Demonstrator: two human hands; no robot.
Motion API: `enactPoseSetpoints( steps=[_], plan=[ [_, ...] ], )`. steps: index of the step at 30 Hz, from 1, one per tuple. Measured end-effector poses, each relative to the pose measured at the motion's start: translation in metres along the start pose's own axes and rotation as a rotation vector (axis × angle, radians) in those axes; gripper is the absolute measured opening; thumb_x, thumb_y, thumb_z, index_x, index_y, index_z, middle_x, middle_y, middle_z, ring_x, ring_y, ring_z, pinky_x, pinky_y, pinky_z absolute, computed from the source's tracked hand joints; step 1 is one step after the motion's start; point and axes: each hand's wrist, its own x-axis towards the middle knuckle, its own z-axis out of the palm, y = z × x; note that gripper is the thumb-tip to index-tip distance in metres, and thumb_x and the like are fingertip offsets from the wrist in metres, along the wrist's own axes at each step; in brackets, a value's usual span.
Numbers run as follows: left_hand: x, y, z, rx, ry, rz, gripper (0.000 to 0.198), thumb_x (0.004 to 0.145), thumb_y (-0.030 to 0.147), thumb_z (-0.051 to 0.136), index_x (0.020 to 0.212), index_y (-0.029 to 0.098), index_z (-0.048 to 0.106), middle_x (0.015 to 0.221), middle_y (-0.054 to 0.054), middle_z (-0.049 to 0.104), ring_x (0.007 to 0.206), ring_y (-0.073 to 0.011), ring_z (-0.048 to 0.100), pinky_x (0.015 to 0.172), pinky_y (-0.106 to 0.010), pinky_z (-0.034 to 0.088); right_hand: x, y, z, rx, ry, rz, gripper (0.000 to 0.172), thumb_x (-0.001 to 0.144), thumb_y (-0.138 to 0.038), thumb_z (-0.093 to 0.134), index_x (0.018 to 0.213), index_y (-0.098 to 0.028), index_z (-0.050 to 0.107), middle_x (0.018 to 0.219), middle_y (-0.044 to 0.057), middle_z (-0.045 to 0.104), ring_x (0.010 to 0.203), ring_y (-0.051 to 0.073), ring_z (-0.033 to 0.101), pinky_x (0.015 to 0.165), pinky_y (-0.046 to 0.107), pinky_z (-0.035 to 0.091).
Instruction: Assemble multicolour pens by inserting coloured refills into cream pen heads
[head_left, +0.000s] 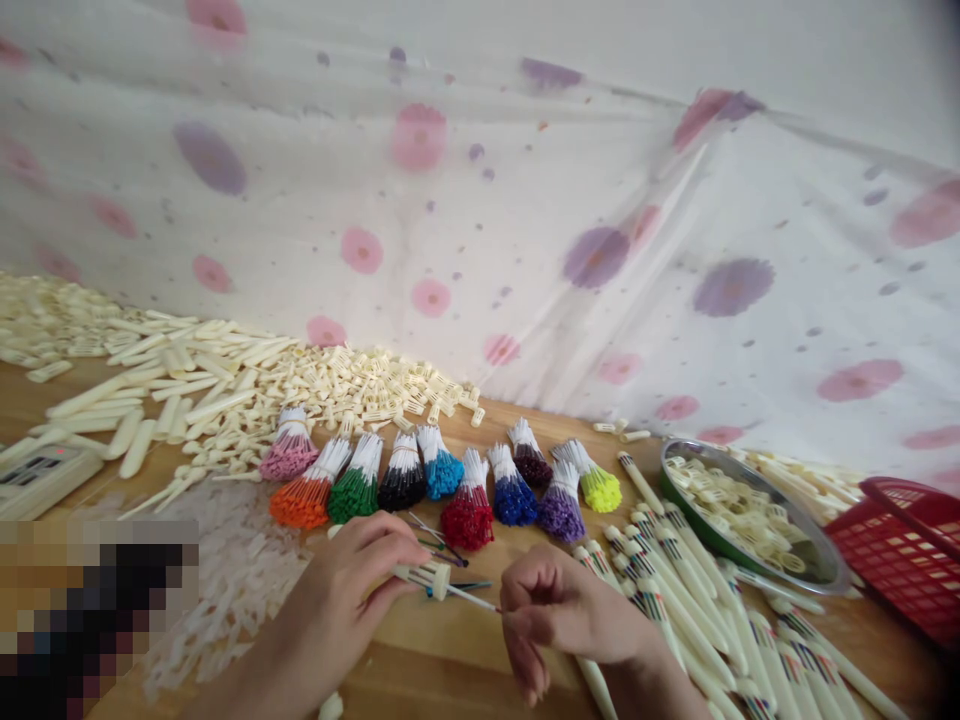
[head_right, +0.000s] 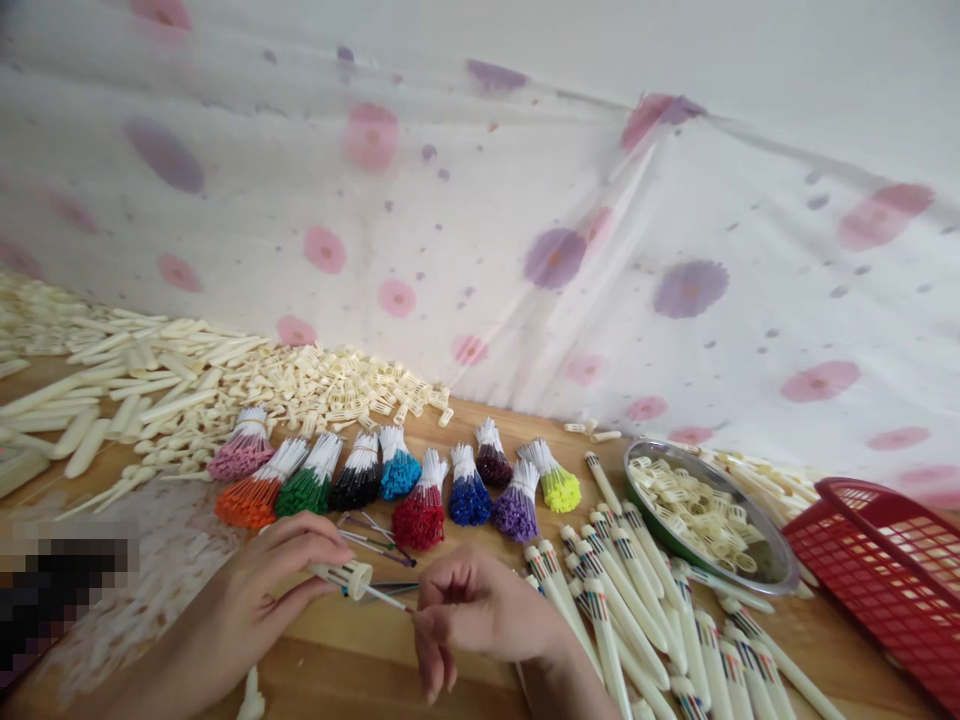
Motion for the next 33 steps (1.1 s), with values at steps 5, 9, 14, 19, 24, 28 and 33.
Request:
enactPoseSetpoints(
  steps=[5,9,14,19,24,28,33],
  plan=[
    [-0.001,0.003,0.002,0.003,-0.024,0.0,0.029,0.077,0.002,0.052,0.089,0.026,0.06,0.09,0.001,0.063,0.086,-0.0153,0.061,0.078,-0.026,0.048,0.003,0.0,0.001,-0.013,-0.028,0.017,0.034,0.077,-0.036,0.057,0.052,-0.017,0.045,0.048,-0.003,0.057,0.04,0.006,0.053,0.039,0.015,0.037],
    [0.0,0.006,0.0,0.009,-0.062,0.018,0.033,0.074,-0.004,0.053,0.089,0.025,0.06,0.091,0.0,0.062,0.085,-0.0148,0.06,0.076,-0.026,0.048,0.003,0.004,0.0,-0.017,-0.038,0.028,0.031,0.077,-0.033,0.056,0.053,-0.016,0.047,0.049,-0.002,0.058,0.041,0.006,0.054,0.041,0.015,0.038],
    [0.002,0.01,-0.001,-0.022,-0.112,0.002,0.032,0.074,-0.005,0.055,0.089,0.022,0.06,0.089,0.0,0.062,0.085,-0.0144,0.059,0.075,-0.026,0.047,0.007,0.008,-0.002,-0.032,0.014,-0.02,0.031,0.076,-0.031,0.059,0.053,-0.016,0.045,0.046,0.0,0.059,0.038,0.007,0.054,0.038,0.015,0.038],
    [0.002,0.011,-0.001,-0.011,-0.147,-0.035,0.029,0.073,-0.004,0.059,0.088,0.021,0.061,0.088,0.0,0.062,0.085,-0.0157,0.059,0.074,-0.028,0.046,0.008,0.01,-0.001,-0.013,-0.015,-0.025,0.031,0.078,-0.03,0.058,0.053,-0.015,0.046,0.046,0.0,0.059,0.038,0.007,0.055,0.039,0.014,0.04],
    [0.004,0.014,-0.007,-0.049,-0.192,-0.07,0.028,0.072,-0.004,0.059,0.087,0.02,0.062,0.089,0.0,0.062,0.086,-0.015,0.06,0.075,-0.027,0.047,0.009,0.015,0.001,0.085,-0.11,-0.007,0.03,0.076,-0.029,0.058,0.053,-0.015,0.047,0.045,-0.001,0.058,0.037,0.008,0.055,0.035,0.014,0.038],
    [0.005,0.014,-0.011,-0.05,-0.163,-0.06,0.027,0.072,-0.003,0.06,0.086,0.019,0.062,0.088,0.0,0.063,0.085,-0.0151,0.061,0.075,-0.028,0.047,0.014,0.017,0.005,0.185,-0.037,-0.034,0.025,0.073,-0.022,0.056,0.051,-0.014,0.048,0.042,0.0,0.057,0.035,0.008,0.054,0.032,0.013,0.037],
    [0.005,0.013,-0.012,-0.062,-0.164,-0.034,0.03,0.072,-0.005,0.057,0.087,0.021,0.062,0.087,0.001,0.062,0.084,-0.0147,0.061,0.073,-0.027,0.048,0.019,0.021,0.007,0.326,-0.079,-0.065,0.021,0.068,-0.019,0.053,0.048,-0.015,0.047,0.037,-0.001,0.055,0.03,0.01,0.051,0.027,0.014,0.035]
  ],
)
